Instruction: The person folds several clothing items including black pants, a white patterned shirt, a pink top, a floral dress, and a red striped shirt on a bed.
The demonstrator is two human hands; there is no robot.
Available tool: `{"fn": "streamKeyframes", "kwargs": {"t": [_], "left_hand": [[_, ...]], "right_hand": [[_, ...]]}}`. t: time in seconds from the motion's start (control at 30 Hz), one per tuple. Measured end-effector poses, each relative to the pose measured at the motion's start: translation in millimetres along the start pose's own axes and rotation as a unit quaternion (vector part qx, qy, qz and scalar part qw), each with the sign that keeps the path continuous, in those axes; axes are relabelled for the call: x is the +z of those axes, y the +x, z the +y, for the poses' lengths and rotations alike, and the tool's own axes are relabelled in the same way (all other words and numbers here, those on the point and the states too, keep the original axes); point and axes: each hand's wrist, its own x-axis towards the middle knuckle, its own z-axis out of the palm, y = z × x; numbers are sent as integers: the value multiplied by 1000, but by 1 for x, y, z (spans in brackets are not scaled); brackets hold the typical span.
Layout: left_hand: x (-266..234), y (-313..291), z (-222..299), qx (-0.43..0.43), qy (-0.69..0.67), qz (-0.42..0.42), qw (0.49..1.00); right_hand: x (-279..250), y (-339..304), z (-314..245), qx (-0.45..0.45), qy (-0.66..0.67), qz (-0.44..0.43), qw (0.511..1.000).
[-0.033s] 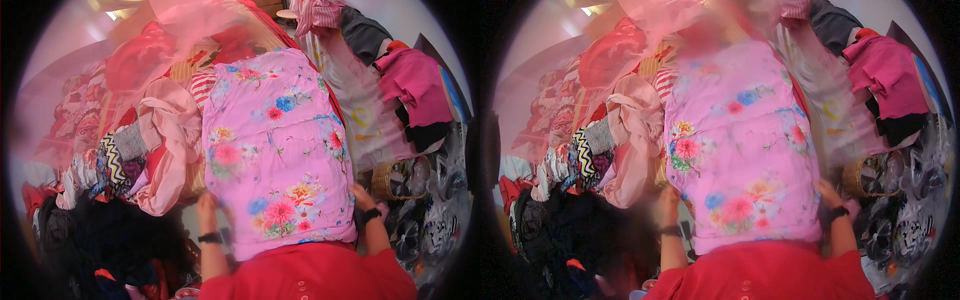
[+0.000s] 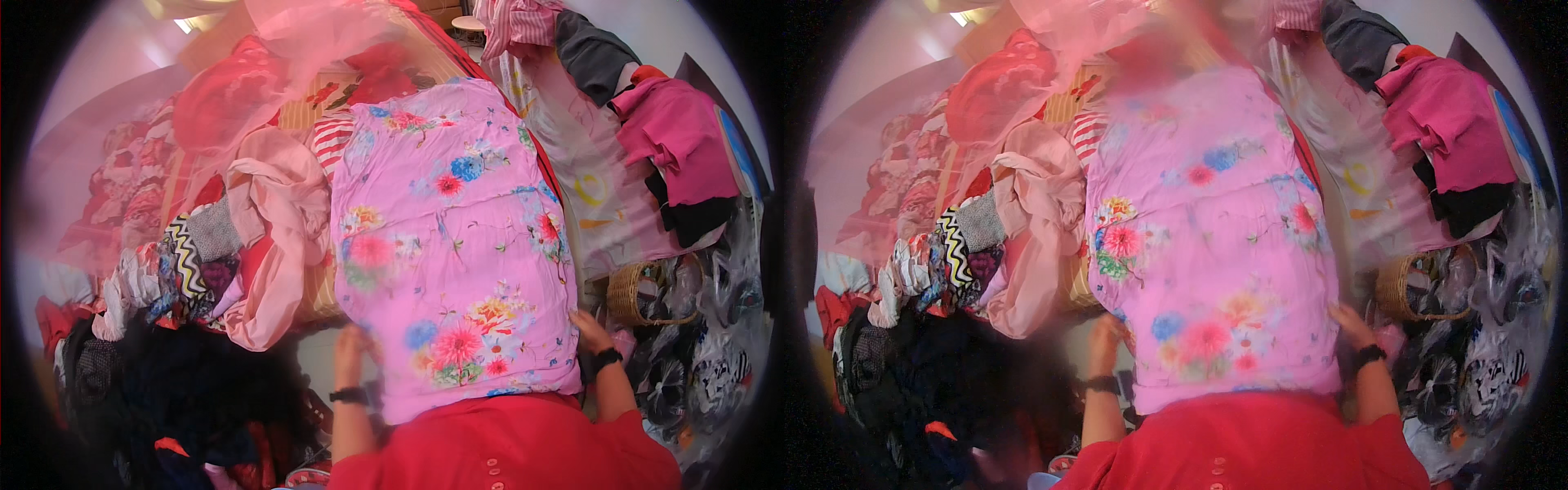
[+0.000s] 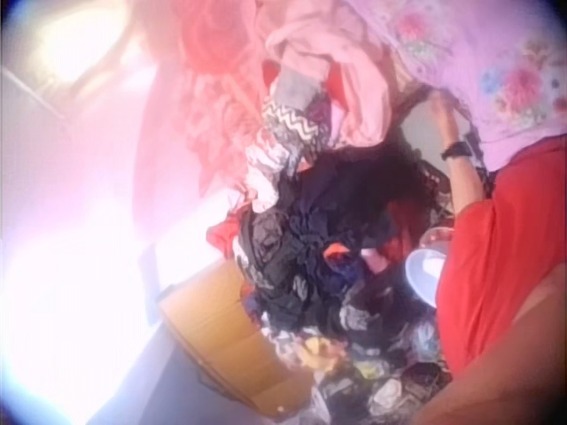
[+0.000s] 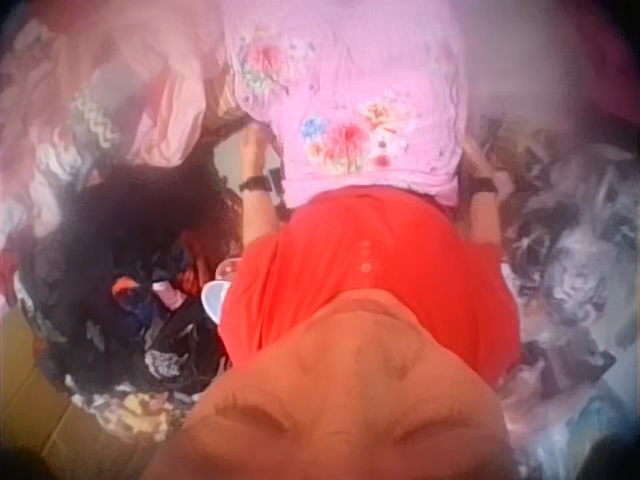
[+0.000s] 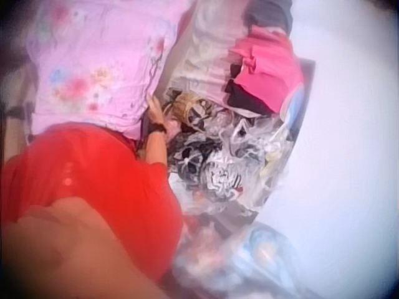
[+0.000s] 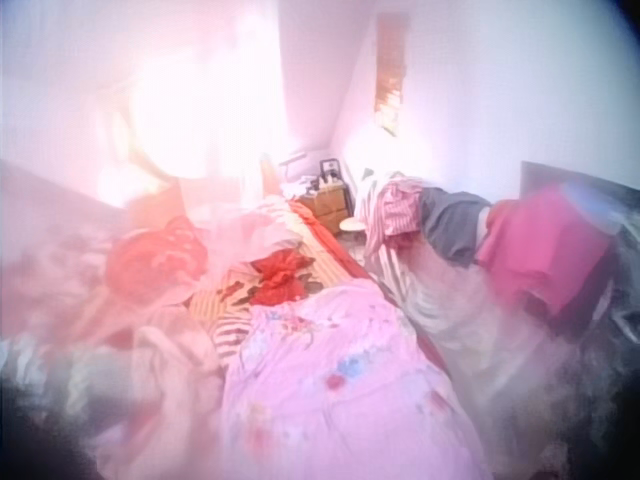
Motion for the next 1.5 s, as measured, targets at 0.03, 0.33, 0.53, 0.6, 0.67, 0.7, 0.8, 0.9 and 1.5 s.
{"fn": "streamKeyframes", "kwargs": {"t": [0.03,0.33,0.53,0.6,0.67,0.7,0.8,0.9,1.5], "left_hand": [[1,-21,-26,-83,77,-5,994],[17,-108,-21,-344,26,-208,915],[-27,-132,-40,-293,-60,-79,951],[-78,-149,-66,-238,-101,-46,965],[-78,-148,-63,-211,-198,28,957],[-63,-146,-42,-217,-199,19,956],[-70,-151,-5,-99,-239,85,962],[-84,-150,10,-72,-344,15,936],[-95,-205,105,292,-280,128,906]], "right_hand": [[5,-6,23,106,164,-3,981],[17,-61,15,142,305,-54,940],[-29,-85,79,127,182,-51,974],[-2,-96,30,99,105,-75,987],[4,-116,-21,27,164,32,986],[-7,-120,-30,28,162,42,985],[-16,-116,-64,-91,285,24,954],[-6,-119,-95,-123,330,-5,936],[-20,-192,-145,-244,377,24,893]]}}
